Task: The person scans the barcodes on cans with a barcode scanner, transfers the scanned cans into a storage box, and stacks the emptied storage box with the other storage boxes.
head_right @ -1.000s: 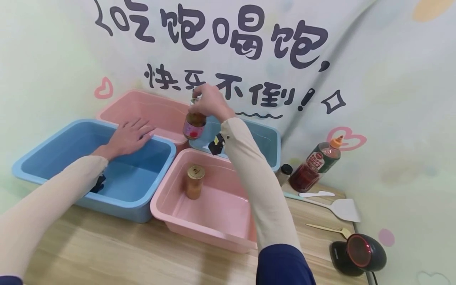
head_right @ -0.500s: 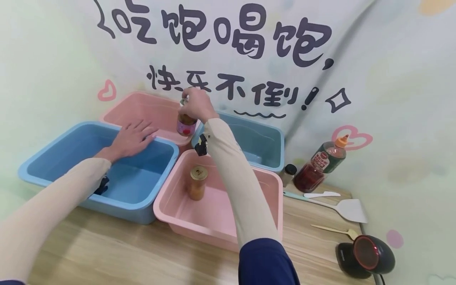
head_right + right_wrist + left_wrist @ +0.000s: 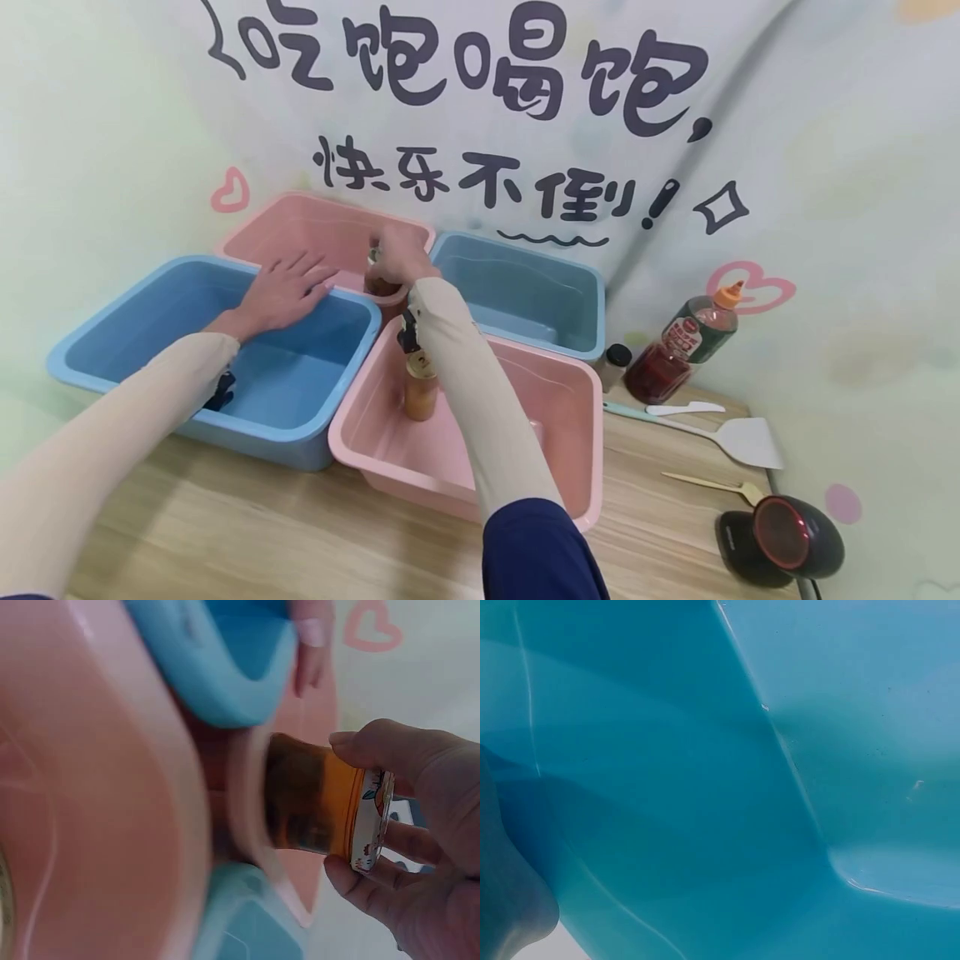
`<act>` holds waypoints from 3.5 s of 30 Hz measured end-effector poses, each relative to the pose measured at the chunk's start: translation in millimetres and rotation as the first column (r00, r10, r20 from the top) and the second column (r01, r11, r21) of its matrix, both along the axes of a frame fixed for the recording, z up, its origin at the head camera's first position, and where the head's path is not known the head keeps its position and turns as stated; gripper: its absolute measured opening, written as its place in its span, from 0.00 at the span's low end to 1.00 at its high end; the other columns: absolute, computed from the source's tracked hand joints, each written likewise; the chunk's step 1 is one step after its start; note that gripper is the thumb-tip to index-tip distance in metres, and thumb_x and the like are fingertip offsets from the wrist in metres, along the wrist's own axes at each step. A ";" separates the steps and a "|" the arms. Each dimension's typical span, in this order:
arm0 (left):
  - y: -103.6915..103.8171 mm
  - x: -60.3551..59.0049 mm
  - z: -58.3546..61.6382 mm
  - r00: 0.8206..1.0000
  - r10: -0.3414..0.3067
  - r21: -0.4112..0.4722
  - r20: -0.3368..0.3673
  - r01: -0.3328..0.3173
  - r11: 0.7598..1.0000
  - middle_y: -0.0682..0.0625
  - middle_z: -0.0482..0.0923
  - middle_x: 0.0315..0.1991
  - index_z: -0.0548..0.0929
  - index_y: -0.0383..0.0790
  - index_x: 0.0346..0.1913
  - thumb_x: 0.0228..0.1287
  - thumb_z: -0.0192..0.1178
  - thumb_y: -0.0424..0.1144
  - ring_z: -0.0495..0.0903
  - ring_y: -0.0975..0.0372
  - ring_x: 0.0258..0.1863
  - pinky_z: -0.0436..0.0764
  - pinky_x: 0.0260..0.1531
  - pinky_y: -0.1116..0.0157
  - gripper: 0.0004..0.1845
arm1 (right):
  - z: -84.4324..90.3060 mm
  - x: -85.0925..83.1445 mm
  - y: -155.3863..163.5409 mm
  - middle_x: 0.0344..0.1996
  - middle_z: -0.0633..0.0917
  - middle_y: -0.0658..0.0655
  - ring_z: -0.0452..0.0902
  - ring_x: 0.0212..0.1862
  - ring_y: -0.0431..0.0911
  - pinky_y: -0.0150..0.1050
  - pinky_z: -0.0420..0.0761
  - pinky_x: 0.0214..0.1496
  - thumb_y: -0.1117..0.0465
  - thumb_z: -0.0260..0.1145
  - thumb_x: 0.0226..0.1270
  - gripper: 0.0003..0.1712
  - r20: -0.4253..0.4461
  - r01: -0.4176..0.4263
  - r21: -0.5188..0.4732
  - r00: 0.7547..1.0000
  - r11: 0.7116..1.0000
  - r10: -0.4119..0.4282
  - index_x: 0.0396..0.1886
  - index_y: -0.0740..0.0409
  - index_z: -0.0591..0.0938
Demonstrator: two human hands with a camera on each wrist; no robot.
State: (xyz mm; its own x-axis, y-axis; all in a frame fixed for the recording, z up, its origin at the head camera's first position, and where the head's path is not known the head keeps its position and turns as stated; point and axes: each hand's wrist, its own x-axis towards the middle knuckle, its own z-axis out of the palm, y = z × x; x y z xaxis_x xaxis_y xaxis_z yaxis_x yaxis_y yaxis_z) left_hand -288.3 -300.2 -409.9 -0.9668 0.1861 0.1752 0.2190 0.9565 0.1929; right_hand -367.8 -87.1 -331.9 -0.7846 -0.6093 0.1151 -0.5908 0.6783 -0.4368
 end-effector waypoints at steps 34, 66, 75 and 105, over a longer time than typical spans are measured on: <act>-1.1 -2.5 -3.9 1.000 0.017 0.004 -0.002 -0.017 1.000 0.40 0.57 0.78 0.68 0.47 0.74 0.77 0.43 0.54 0.51 0.40 0.78 0.47 0.76 0.37 0.29 | -50.8 -28.3 -16.9 0.47 0.85 0.54 0.80 0.45 0.47 0.36 0.83 0.50 0.64 0.64 0.70 0.15 0.126 -0.146 0.176 0.984 0.973 0.125 0.55 0.52 0.83; -0.1 -2.6 -4.4 0.999 0.030 0.014 -0.012 -0.029 0.999 0.40 0.59 0.77 0.69 0.47 0.73 0.76 0.44 0.54 0.52 0.42 0.78 0.47 0.76 0.37 0.28 | -46.9 -20.3 -22.0 0.46 0.84 0.53 0.80 0.43 0.47 0.36 0.83 0.44 0.64 0.61 0.72 0.15 0.195 -0.090 0.263 0.980 0.961 0.038 0.56 0.51 0.82; -0.8 -2.8 -5.0 0.999 0.023 0.007 -0.025 -0.023 1.000 0.41 0.61 0.77 0.70 0.48 0.73 0.77 0.43 0.54 0.54 0.42 0.78 0.50 0.75 0.38 0.28 | -48.2 -21.6 -24.5 0.41 0.84 0.53 0.80 0.41 0.48 0.36 0.81 0.41 0.68 0.60 0.70 0.13 0.191 -0.077 0.291 0.981 0.954 0.021 0.49 0.52 0.83; 2.3 1.4 -1.9 0.999 0.023 0.005 -0.037 -0.023 1.000 0.40 0.64 0.75 0.72 0.47 0.71 0.77 0.45 0.53 0.56 0.41 0.77 0.51 0.75 0.38 0.27 | -51.0 -27.9 -18.3 0.58 0.83 0.56 0.80 0.52 0.47 0.42 0.81 0.60 0.60 0.63 0.72 0.21 0.162 -0.131 0.249 0.983 0.960 0.092 0.63 0.53 0.79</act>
